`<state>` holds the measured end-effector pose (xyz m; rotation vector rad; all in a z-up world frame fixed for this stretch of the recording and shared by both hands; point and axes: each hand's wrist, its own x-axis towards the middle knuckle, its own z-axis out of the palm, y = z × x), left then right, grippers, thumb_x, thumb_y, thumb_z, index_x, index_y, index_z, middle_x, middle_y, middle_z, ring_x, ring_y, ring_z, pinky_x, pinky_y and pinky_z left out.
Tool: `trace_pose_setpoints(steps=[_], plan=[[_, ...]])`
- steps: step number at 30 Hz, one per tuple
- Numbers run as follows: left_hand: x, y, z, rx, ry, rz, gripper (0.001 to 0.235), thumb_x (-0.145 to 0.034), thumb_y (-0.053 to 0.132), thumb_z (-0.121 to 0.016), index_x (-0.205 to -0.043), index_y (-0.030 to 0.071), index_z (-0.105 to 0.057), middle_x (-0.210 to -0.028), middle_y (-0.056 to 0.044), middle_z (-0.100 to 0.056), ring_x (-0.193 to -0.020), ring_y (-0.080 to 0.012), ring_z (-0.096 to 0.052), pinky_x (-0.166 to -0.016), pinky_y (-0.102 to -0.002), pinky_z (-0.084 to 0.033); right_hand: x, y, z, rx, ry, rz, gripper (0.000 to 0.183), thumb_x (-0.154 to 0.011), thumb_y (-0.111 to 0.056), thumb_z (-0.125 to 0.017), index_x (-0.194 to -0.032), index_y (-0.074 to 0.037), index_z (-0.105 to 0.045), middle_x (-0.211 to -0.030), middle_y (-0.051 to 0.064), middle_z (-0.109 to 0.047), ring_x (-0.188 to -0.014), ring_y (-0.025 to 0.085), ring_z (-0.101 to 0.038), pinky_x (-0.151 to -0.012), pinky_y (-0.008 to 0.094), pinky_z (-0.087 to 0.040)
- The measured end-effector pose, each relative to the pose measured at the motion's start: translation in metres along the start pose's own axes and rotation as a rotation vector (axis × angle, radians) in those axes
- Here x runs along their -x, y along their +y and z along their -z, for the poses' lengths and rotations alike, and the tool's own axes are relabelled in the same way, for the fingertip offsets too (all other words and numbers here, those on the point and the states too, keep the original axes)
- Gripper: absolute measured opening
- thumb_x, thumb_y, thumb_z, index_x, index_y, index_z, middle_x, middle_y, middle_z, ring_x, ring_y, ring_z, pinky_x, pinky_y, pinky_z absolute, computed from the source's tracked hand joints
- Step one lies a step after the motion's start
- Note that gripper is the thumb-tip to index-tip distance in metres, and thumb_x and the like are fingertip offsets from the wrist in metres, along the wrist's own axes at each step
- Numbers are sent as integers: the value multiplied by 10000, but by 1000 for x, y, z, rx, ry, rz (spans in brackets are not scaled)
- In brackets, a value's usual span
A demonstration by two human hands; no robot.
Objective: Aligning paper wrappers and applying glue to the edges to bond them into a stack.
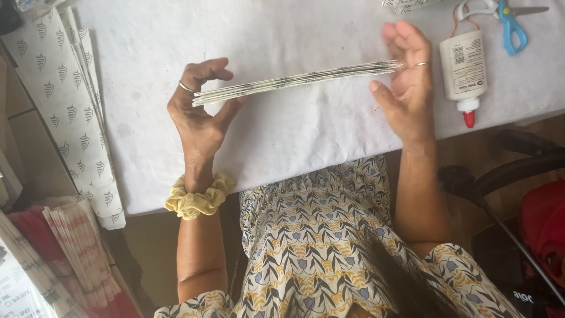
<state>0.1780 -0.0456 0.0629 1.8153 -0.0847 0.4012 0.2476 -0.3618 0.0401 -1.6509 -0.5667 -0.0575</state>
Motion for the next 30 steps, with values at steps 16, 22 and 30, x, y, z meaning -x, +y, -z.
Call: trace_pose_setpoints(steps=[16,22,30], plan=[[-1,-3,-5,42,35,37,380,-914,25,-814,-1239,105,-635,-1024,-62,-685,-986,-159,-644,-985,-321,-508,6,2,15,203,170,3,56,-1108,58,-581,-1120,49,-527,-1315,260,-533,-1184,453,-685,-1042,474,-576],[0,-5,-5,86,24,66,373,-924,-2,-805,-1242,80,-630,-1021,-70,-691,-933,-141,-642,-883,-269,-522,5,6,24,186,222,8,34,-1123,96,-614,-1104,88,-587,-1163,265,-598,-1010,321,-639,-866,407,-656],[-2,-1,-5,17,26,58,380,-902,21,-819,-1224,103,-635,-1027,-58,-699,-985,-150,-645,-972,-307,-500,5,12,32,165,193,-7,53,-1097,189,-662,-1100,137,-651,-1035,248,-665,-973,314,-678,-881,368,-624]])
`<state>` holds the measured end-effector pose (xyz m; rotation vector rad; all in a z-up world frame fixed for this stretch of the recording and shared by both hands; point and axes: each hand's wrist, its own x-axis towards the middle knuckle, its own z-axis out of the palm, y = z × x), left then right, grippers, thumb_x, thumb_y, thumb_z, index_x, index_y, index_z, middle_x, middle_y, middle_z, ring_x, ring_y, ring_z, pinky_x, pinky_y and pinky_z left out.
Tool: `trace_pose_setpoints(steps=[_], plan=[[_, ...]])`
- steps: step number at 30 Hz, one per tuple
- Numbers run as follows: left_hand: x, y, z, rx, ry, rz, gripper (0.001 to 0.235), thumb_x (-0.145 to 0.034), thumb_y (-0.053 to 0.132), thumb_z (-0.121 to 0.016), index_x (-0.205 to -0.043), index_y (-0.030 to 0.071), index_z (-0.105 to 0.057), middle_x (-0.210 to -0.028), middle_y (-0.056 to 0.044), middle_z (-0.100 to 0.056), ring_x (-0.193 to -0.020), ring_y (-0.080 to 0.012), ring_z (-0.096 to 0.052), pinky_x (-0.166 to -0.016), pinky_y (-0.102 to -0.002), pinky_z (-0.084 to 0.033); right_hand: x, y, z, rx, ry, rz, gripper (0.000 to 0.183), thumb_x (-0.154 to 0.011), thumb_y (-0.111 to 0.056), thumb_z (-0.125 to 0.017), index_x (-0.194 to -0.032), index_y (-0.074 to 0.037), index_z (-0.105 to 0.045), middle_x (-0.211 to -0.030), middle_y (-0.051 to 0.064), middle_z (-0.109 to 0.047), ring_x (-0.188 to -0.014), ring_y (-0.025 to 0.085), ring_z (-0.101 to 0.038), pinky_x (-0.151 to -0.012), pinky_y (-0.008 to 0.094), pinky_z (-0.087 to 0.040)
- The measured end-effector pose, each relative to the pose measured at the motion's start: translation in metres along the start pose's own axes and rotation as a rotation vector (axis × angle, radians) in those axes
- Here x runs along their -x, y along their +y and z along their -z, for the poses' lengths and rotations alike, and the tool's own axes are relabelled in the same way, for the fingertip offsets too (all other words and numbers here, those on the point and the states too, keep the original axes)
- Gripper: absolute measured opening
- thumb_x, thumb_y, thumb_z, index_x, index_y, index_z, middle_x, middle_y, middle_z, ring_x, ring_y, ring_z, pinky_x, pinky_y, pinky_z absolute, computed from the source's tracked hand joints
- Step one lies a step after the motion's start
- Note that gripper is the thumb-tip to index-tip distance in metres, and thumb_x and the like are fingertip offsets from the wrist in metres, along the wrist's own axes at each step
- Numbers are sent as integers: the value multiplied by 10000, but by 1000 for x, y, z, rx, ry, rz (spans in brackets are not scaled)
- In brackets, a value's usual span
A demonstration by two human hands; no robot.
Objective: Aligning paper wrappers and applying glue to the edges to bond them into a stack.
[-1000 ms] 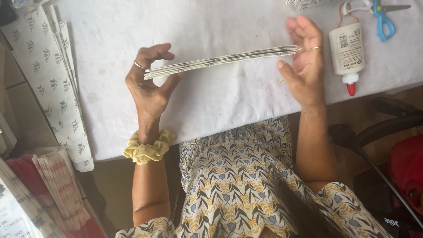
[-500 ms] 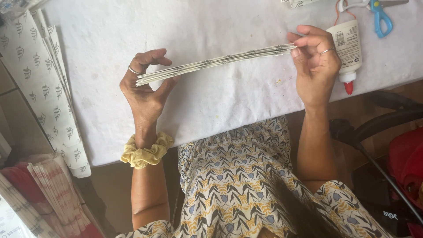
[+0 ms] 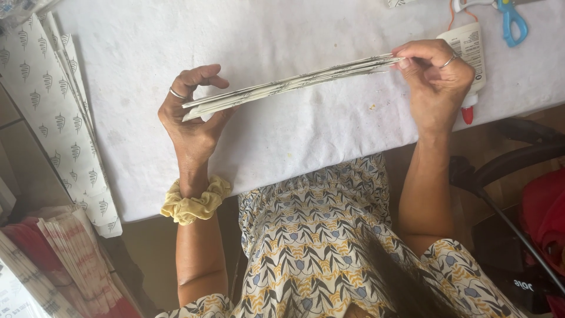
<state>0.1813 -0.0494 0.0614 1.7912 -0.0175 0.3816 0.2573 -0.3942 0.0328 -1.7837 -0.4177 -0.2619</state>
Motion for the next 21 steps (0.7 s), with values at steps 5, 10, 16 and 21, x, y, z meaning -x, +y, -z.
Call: trace_pose_setpoints(steps=[5,10,16,21], plan=[[-1,1,-2,-6,-9,-16,369,-906,-2,-807,-1218,93,-634,-1019,-71,-690,-981,-167,-635,-957,-320,-501,1,1,2,-70,18,-89,58,-1097,151,-670,-1089,97,-649,-1030,228,-671,-978,293,-705,-873,386,-685],[-1,1,-3,-6,-15,0,376,-901,39,-809,-1225,112,-634,-1012,-48,-697,-985,-150,-643,-968,-313,-503,1,9,-3,-46,15,-28,92,-1064,199,-711,-1117,135,-671,-1074,247,-708,-1036,307,-715,-978,351,-610],[-1,0,-4,3,-5,30,379,-892,27,-798,-1227,105,-638,-1012,-54,-701,-977,-137,-646,-942,-289,-506,6,-10,-2,33,43,-46,81,-1102,97,-664,-1167,144,-651,-1098,255,-688,-1012,298,-699,-885,351,-628],[-2,-4,-4,-5,-22,-6,380,-903,27,-792,-1239,94,-627,-1015,-68,-692,-980,-159,-643,-970,-315,-502,11,-2,-1,30,22,-55,95,-1055,157,-716,-1086,98,-649,-1078,219,-663,-1020,290,-678,-925,355,-602]])
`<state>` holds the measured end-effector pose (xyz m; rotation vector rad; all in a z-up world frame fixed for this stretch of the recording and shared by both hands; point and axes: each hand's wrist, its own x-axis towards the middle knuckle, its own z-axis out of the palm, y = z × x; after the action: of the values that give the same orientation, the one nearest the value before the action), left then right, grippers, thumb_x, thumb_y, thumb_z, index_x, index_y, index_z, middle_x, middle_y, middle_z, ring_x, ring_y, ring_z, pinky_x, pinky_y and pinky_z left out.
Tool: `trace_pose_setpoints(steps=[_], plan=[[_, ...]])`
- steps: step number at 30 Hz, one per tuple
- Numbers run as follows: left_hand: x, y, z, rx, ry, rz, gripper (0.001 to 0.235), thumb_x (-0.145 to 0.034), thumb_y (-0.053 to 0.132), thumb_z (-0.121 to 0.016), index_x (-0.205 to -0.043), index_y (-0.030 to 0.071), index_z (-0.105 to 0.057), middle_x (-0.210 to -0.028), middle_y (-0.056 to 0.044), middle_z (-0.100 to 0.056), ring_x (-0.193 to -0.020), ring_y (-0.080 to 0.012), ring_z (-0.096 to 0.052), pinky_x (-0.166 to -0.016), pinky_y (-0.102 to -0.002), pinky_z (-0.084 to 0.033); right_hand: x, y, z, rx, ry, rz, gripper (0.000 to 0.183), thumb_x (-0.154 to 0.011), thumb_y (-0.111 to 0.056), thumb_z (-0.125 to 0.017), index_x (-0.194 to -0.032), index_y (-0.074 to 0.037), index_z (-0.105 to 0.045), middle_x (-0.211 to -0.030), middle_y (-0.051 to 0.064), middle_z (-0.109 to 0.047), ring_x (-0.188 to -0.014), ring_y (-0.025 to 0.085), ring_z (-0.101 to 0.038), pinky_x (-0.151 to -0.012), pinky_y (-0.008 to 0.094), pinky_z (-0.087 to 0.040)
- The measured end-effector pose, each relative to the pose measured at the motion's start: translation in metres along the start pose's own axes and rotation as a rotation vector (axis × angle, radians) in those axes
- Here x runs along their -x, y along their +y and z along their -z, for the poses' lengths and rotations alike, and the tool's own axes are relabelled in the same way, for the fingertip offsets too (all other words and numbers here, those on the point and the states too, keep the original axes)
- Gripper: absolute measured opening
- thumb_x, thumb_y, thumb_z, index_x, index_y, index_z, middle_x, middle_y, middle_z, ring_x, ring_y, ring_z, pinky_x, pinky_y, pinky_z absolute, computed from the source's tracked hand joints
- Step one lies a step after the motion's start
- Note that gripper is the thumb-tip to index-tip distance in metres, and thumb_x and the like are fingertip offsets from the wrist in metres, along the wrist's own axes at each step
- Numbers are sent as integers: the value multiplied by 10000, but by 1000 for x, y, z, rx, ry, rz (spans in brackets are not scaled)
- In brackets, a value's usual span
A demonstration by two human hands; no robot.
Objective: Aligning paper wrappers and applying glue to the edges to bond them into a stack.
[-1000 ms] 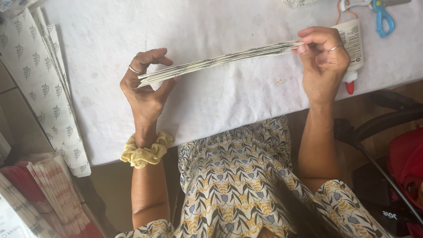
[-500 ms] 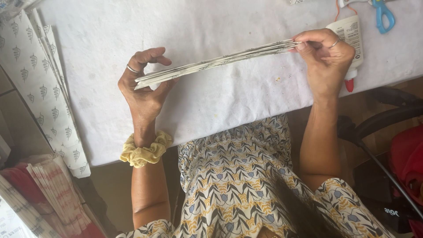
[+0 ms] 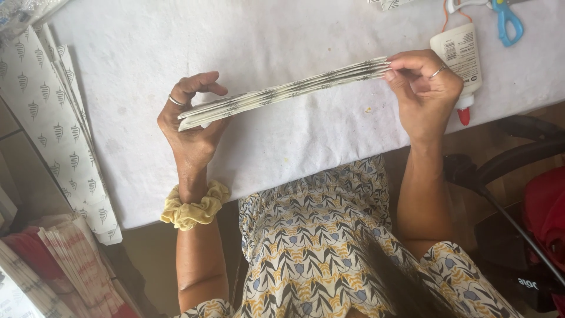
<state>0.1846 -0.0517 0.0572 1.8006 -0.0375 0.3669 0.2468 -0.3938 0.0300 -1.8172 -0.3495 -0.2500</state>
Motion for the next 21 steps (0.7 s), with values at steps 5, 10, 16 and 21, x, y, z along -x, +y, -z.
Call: trace_pose_setpoints(steps=[5,10,16,21], plan=[[-1,1,0,-9,7,-1,384,-898,37,-800,-1238,108,-634,-1008,-56,-696,-974,-152,-639,-951,-309,-490,0,-2,-3,12,15,-44,129,-1038,179,-743,-1117,112,-667,-1043,205,-706,-989,273,-725,-918,326,-624],[0,1,-1,-7,25,43,381,-878,15,-778,-1223,89,-635,-1003,-71,-699,-955,-148,-643,-938,-304,-497,1,4,-3,25,16,-55,144,-1030,142,-780,-1081,79,-661,-1013,174,-681,-962,249,-698,-891,313,-602],[0,-5,-1,-2,10,-12,360,-911,132,-785,-1234,74,-637,-997,-70,-694,-953,-166,-657,-933,-336,-520,-5,-3,0,-132,52,-9,84,-1099,31,-680,-1082,91,-624,-1011,215,-654,-951,295,-696,-831,395,-684],[0,0,-1,-19,14,15,385,-886,18,-787,-1230,92,-631,-995,-73,-700,-965,-158,-652,-964,-324,-509,-5,3,0,-80,5,-15,39,-1088,136,-680,-1086,126,-642,-985,219,-653,-909,302,-695,-833,371,-662]])
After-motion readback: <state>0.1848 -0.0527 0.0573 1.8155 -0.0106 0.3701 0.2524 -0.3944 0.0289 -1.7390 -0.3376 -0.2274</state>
